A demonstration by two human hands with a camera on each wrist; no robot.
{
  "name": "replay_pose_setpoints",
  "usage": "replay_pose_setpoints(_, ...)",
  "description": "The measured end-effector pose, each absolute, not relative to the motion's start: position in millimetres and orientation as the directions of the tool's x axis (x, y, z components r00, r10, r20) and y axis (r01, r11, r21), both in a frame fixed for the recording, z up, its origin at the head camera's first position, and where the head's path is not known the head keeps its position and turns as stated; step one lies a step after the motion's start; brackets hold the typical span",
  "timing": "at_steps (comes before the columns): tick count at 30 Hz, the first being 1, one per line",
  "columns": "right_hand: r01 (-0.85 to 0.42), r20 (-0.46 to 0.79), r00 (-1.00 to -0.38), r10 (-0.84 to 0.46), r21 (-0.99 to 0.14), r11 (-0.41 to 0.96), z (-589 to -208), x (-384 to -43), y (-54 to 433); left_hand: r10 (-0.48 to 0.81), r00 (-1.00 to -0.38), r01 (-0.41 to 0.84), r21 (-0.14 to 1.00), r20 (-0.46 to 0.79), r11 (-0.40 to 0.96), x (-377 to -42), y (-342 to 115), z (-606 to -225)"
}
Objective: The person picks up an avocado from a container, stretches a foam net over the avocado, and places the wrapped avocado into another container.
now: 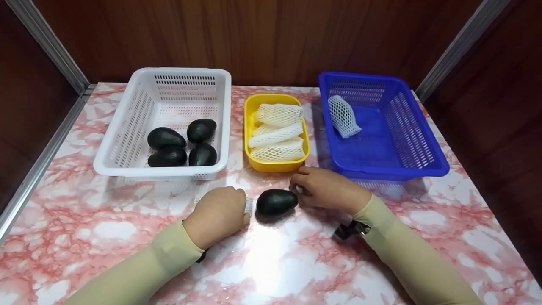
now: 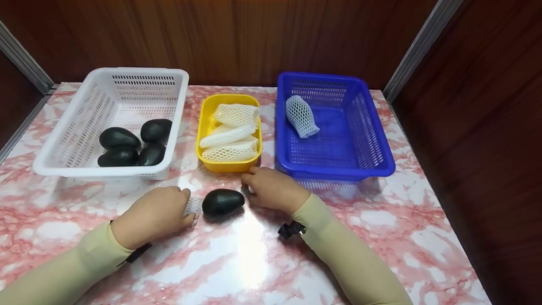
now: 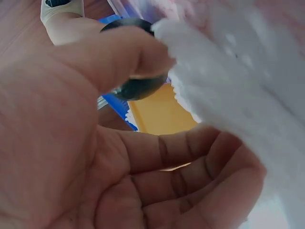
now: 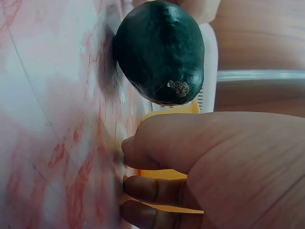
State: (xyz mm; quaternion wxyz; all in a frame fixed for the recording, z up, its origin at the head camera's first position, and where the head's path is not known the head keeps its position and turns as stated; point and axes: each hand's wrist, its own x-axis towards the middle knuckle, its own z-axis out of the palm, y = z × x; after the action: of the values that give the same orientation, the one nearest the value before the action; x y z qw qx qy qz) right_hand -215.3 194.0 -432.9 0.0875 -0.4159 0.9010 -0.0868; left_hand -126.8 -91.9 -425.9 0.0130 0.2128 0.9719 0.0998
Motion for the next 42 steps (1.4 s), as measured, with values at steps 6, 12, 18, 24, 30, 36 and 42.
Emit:
replay_pose_setpoints(6, -0.735, -0.083, -0.639, -0.764, -0.225, 0.639, -434, -216, 194, 0.466, -0.884, 0.468, 0.126, 0.048, 0.875, -128, -90, -426)
replay_pose_setpoints(12, -0.740, -0.076, -0.633, -0.771, -0.232, 0.631, -433, -216, 195, 0.546, -0.835, 0.551, 0.112, 0.069, 0.827, -132, -94, -426)
replay_pose_setpoints(18, -0.748, -0.064, -0.623, -0.780, -0.245, 0.617, -431, -215, 195, 0.596, -0.803, 0.594, 0.121, 0.021, 0.796, -138, -101, -425)
replay_pose_setpoints(24, -0.746, 0.061, -0.620, -0.782, -0.353, 0.564, -426, -214, 193, 0.627, -0.778, 0.604, 0.240, -0.029, 0.760, -141, -104, -423)
replay_pose_setpoints(30, -0.723, 0.090, -0.594, -0.800, -0.495, 0.481, -424, -204, 186, 0.616, -0.787, 0.594, 0.245, -0.017, 0.766, -144, -106, -422)
replay_pose_setpoints(36, -0.749, 0.038, -0.556, -0.830, -0.455, 0.481, -429, -198, 177, 0.530, -0.847, 0.519, 0.294, 0.046, 0.803, -147, -104, -427)
replay_pose_setpoints(42, -0.752, 0.018, -0.551, -0.834, -0.443, 0.488, -429, -198, 177, 0.503, -0.864, 0.489, 0.266, 0.016, 0.831, -147, -106, -425)
